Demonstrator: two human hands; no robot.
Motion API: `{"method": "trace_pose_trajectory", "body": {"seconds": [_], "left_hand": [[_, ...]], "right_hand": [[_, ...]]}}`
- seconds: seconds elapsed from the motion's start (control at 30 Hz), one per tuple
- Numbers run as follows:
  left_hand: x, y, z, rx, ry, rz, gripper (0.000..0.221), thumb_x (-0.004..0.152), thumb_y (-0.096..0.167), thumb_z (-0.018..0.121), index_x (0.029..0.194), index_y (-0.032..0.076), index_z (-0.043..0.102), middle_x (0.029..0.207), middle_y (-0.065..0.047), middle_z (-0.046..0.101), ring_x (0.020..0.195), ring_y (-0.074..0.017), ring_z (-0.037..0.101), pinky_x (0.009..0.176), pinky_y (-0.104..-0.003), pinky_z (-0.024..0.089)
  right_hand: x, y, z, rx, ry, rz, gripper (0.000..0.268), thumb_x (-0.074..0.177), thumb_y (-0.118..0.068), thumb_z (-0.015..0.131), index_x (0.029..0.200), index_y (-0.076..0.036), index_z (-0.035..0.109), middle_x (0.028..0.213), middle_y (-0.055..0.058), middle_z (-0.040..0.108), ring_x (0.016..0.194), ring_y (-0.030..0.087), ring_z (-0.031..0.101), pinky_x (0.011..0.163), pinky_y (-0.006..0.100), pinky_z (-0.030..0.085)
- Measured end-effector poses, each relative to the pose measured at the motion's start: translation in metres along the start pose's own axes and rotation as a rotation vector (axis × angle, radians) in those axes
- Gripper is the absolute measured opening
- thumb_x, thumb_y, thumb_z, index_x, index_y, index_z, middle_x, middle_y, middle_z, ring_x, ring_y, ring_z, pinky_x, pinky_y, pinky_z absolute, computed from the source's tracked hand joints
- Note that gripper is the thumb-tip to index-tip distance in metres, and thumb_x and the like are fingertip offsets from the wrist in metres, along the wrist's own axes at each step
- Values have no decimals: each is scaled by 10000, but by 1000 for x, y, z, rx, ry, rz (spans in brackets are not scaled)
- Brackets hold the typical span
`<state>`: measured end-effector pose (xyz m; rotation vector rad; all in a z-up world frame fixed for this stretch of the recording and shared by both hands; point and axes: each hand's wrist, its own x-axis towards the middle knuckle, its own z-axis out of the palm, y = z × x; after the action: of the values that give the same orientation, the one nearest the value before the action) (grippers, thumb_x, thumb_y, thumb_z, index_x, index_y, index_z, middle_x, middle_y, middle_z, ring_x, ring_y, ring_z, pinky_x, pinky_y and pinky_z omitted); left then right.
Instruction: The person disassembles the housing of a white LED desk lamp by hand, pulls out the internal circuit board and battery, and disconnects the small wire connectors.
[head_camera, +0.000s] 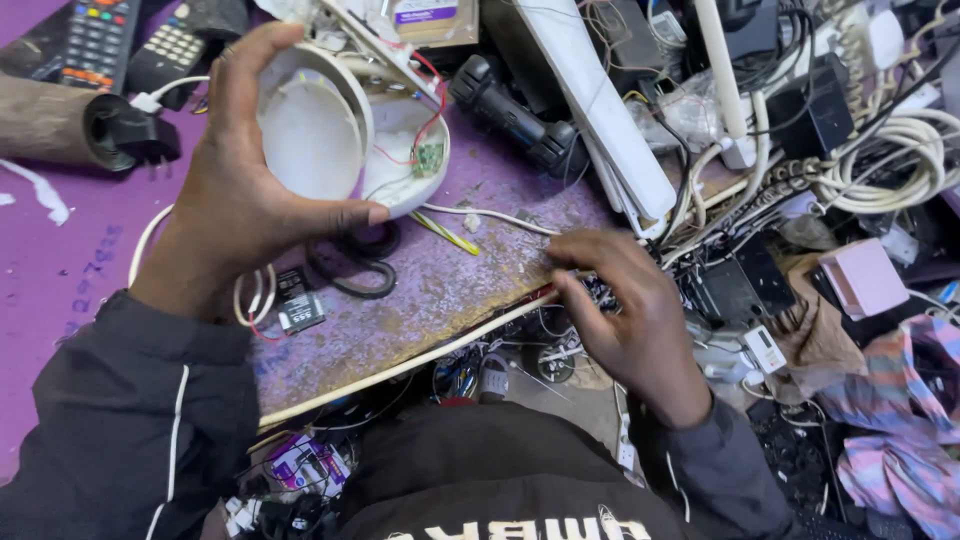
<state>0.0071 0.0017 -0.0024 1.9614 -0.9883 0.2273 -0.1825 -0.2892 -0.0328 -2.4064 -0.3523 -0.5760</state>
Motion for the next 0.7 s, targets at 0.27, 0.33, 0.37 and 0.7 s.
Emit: {"method": "trace_pose_trajectory", "body": {"seconds": [0.27, 0.33, 0.37, 0.7], "left_hand": [[1, -2, -23, -180, 110, 62, 1105, 733, 275, 938, 1562, 18, 254, 1595, -202, 317, 1544, -314, 326, 1338, -415, 258], [-1, -4, -23, -211, 118, 54, 1102, 746, 252, 944, 1564, 35, 239, 1618, -212, 314, 1557, -315, 320, 1346, -413, 256], [-1, -5, -22, -302, 106, 30, 1095, 735, 231, 940, 1559, 67, 238, 1610, -196, 309, 1539, -317, 345, 1340, -402, 271], [0, -17, -10, -613, 51, -8, 1153, 668, 243, 937, 1589, 96, 260, 1637, -167, 336, 1531, -262, 386, 1343, -357, 290]], "right_hand": [[79, 3, 50, -40, -70, -157, 159, 1028, -58, 613, 1140, 12, 702, 1116, 171, 713, 1024, 349, 687, 888, 432, 542], [94, 6, 67, -50, -80, -181, 131, 1034, -114, 644, 1105, -23, 706, 1050, 138, 703, 966, 333, 682, 808, 409, 531], [101, 8, 75, -103, -157, -126, 129, 954, -147, 722, 1042, -54, 731, 999, 126, 680, 907, 339, 660, 749, 442, 508], [115, 1, 72, -101, -110, -61, 170, 946, -91, 600, 1101, -23, 605, 1029, 177, 682, 897, 413, 642, 708, 480, 491]]}}
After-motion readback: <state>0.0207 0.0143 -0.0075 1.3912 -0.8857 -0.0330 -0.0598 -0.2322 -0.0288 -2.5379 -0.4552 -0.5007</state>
